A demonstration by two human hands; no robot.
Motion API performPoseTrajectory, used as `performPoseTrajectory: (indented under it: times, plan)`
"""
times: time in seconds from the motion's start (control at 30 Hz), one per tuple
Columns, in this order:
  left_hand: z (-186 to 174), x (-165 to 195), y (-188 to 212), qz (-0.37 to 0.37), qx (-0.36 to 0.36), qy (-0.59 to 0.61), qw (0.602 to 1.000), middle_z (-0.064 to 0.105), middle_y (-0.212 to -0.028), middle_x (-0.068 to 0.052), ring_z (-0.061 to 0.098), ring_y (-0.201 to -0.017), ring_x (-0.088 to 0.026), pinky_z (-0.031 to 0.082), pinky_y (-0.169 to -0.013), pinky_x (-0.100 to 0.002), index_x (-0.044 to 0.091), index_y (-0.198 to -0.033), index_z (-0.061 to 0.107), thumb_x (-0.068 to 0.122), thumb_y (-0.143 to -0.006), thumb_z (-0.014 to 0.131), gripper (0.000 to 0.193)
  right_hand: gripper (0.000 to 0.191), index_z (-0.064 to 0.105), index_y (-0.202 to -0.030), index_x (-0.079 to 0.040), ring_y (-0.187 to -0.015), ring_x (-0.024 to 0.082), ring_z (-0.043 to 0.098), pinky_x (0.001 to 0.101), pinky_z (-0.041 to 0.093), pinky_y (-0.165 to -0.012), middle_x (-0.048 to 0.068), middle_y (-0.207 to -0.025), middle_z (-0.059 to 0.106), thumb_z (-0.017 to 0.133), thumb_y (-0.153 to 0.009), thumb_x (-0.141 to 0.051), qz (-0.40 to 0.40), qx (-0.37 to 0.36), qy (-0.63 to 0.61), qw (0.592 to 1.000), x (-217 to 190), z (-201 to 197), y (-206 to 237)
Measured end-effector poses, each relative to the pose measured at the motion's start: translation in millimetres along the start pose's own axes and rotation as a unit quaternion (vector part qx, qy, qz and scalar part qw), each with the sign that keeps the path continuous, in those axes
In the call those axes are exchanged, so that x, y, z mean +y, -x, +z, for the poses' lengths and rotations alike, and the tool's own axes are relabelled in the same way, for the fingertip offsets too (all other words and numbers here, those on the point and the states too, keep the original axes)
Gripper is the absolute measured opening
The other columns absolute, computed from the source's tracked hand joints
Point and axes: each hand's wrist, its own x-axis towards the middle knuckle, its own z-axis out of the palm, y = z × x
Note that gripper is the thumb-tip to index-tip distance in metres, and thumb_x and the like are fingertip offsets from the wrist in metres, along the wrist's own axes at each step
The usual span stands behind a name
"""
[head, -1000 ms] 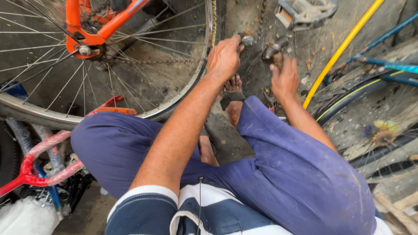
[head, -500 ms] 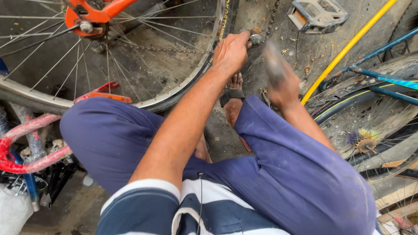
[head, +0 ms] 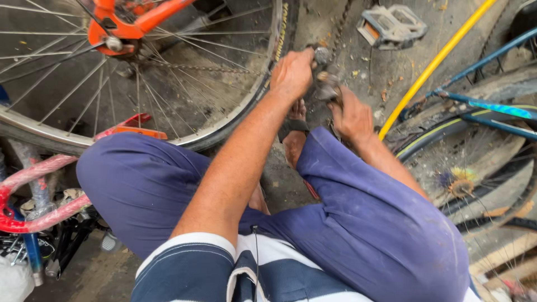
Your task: The person sits on the ground beside an orange bicycle and works on the rear chain, using a hammer and punch to tap a chain link. They then reposition the bicycle, turn the pedals and chainring, and continue adjusting the chain and pedal area by hand.
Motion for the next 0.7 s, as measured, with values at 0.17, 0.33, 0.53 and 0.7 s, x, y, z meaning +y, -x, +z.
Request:
performPoseTrajectory:
  times: [0.17,0.33,0.53,0.7]
  plan:
    - [8,-7,3,-0.004,-0.005,0.004,1.000,0.071,-0.101,-0.024,0.066,-0.097,-0.048,0.050,-0.081,-0.057,0.012,-0.102,0.067,0.029,-0.092,0.056,0.022,0.029,0.061,-0.126,0.003,-0.083,0.040,0.072,0.0457,0.056,-0.076,0.021,-0.100,0.071,0.064,-0.098,-0.006,0.039,0.067,-0.232,0.970,-9,-22,16]
    - [14,-10,7,0.031,0.039,0.004,0.999,0.072,-0.102,-0.021,0.065,-0.097,-0.048,0.049,-0.080,-0.057,0.009,-0.101,0.063,0.025,-0.094,0.053,0.020,0.023,0.061,-0.119,0.000,-0.089,0.041,0.070,0.0432,0.057,-0.077,0.025,-0.103,0.071,0.062,-0.097,-0.007,-0.064,0.091,-0.096,0.989,-6,-23,-1]
    - [14,-10,9,0.049,0.056,0.009,0.997,0.072,-0.101,-0.019,0.065,-0.097,-0.047,0.049,-0.079,-0.056,0.008,-0.099,0.061,0.026,-0.096,0.053,0.020,0.030,0.056,-0.120,0.002,-0.071,0.024,0.068,0.0371,0.051,-0.063,0.011,-0.080,0.067,0.060,-0.110,-0.026,0.173,0.025,-0.215,0.961,-17,-11,12]
    - [14,-13,8,0.125,0.131,0.033,0.983,0.069,-0.098,-0.019,0.065,-0.097,-0.044,0.049,-0.080,-0.054,0.007,-0.100,0.060,0.024,-0.098,0.056,0.017,0.038,0.057,-0.120,0.000,-0.060,0.016,0.064,0.0332,0.050,-0.055,0.006,-0.075,0.065,0.059,-0.110,-0.037,0.217,0.019,-0.277,0.936,-24,-18,19]
